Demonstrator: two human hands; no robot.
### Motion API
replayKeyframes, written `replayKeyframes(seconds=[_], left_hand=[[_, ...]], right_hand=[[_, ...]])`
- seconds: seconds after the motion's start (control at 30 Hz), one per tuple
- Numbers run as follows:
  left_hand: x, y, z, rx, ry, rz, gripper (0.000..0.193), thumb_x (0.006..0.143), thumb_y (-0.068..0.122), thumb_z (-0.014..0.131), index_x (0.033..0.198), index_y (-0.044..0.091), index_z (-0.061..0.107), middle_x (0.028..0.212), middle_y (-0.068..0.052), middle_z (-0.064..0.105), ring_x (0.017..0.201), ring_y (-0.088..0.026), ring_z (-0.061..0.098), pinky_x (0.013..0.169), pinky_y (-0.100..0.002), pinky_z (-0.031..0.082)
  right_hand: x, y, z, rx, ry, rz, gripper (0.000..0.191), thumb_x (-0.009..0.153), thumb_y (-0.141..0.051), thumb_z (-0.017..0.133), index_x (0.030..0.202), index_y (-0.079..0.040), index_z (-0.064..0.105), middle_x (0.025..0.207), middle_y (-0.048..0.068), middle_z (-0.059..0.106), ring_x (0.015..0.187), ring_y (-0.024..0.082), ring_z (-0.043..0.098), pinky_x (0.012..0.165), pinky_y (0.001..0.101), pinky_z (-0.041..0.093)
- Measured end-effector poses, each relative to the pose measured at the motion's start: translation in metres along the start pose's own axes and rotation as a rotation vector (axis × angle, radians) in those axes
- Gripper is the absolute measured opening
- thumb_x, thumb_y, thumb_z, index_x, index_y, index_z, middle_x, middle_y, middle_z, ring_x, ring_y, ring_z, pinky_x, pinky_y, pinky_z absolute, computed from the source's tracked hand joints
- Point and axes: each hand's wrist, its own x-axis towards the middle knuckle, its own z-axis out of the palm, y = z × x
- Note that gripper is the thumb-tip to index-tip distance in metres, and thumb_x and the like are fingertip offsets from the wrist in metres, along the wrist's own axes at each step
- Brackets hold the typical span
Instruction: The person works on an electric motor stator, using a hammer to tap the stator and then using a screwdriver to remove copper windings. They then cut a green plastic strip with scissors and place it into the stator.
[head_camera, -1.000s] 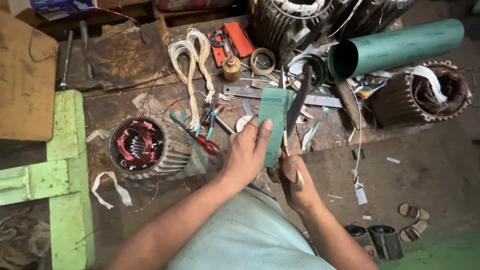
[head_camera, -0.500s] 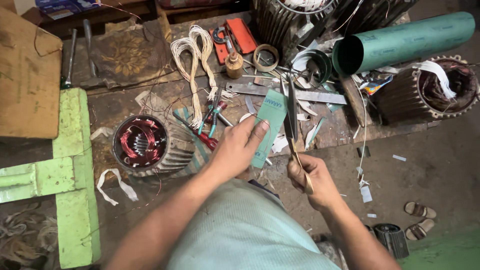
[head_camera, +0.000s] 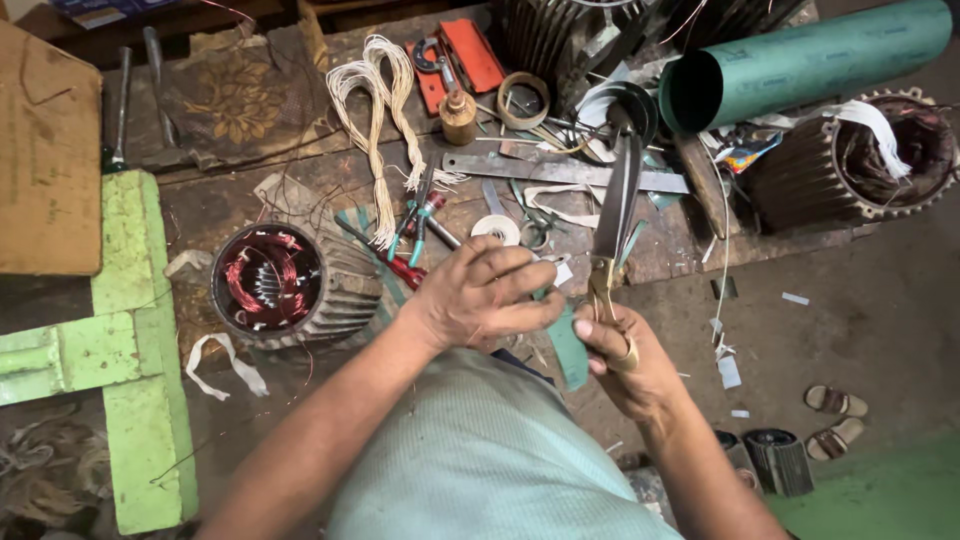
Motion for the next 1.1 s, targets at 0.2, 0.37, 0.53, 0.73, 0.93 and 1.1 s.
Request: replayKeyframes(seconds=[0.2, 0.37, 0.53, 0.73, 0.93, 1.1], left_hand=[[0.016, 0.028, 0.014, -0.794, 0.049, -1.226, 0.052, 0.104, 0.039, 0.051, 0.150, 0.017, 0.042, 0.127, -0.005, 0.063, 0.097, -0.021, 0.071, 0.086, -0.034, 0.058], [0.028, 0.038, 0.019, -0.741, 0.027, -1.160, 0.048, 0.108, 0.042, 0.054, 0.132, 0.001, 0.060, 0.115, -0.018, 0.071, 0.108, -0.033, 0.070, 0.091, -0.041, 0.054], [0.033, 0.038, 0.012, -0.727, 0.076, -1.139, 0.044, 0.105, 0.044, 0.055, 0.120, 0.005, 0.066, 0.101, -0.015, 0.075, 0.095, -0.029, 0.075, 0.083, -0.038, 0.057], [0.031, 0.036, 0.008, -0.766, 0.112, -1.113, 0.043, 0.103, 0.043, 0.057, 0.119, 0.004, 0.066, 0.102, -0.015, 0.074, 0.093, -0.031, 0.075, 0.083, -0.039, 0.056], [0.032, 0.033, 0.015, -0.744, 0.090, -1.083, 0.043, 0.103, 0.043, 0.058, 0.118, 0.004, 0.067, 0.100, -0.017, 0.074, 0.094, -0.034, 0.074, 0.082, -0.041, 0.056], [0.031, 0.024, 0.015, -0.733, 0.008, -1.055, 0.046, 0.101, 0.045, 0.059, 0.115, 0.002, 0.067, 0.097, -0.019, 0.073, 0.093, -0.037, 0.072, 0.082, -0.042, 0.055]], right_hand=[[-0.003, 0.020, 0.005, -0.128, 0.200, -0.294, 0.014, 0.088, -0.010, 0.080, 0.092, -0.003, 0.069, 0.076, -0.001, 0.063, 0.061, 0.007, 0.051, 0.056, 0.0218, 0.040], [-0.005, 0.027, 0.016, -0.366, 0.274, -0.342, 0.016, 0.087, -0.010, 0.081, 0.094, 0.000, 0.071, 0.074, -0.001, 0.063, 0.060, 0.006, 0.050, 0.053, 0.0223, 0.039], [-0.004, 0.029, 0.014, -0.540, 0.099, -0.333, 0.043, 0.085, -0.041, 0.078, 0.095, 0.000, 0.069, 0.077, 0.001, 0.068, 0.062, 0.008, 0.055, 0.056, 0.0234, 0.045], [-0.002, 0.024, 0.006, -0.685, -0.173, -0.310, 0.086, 0.083, -0.085, 0.058, 0.106, -0.002, 0.061, 0.088, 0.001, 0.059, 0.076, 0.012, 0.055, 0.066, 0.0265, 0.047], [-0.005, 0.026, 0.002, -0.771, -0.106, -0.417, 0.071, 0.086, -0.073, 0.064, 0.108, -0.006, 0.059, 0.086, -0.003, 0.056, 0.075, 0.006, 0.052, 0.063, 0.0231, 0.046], [-0.009, 0.037, -0.016, -0.646, -0.050, -0.315, 0.045, 0.091, -0.047, 0.076, 0.088, -0.006, 0.057, 0.077, -0.005, 0.050, 0.069, 0.007, 0.043, 0.059, 0.0246, 0.035]])
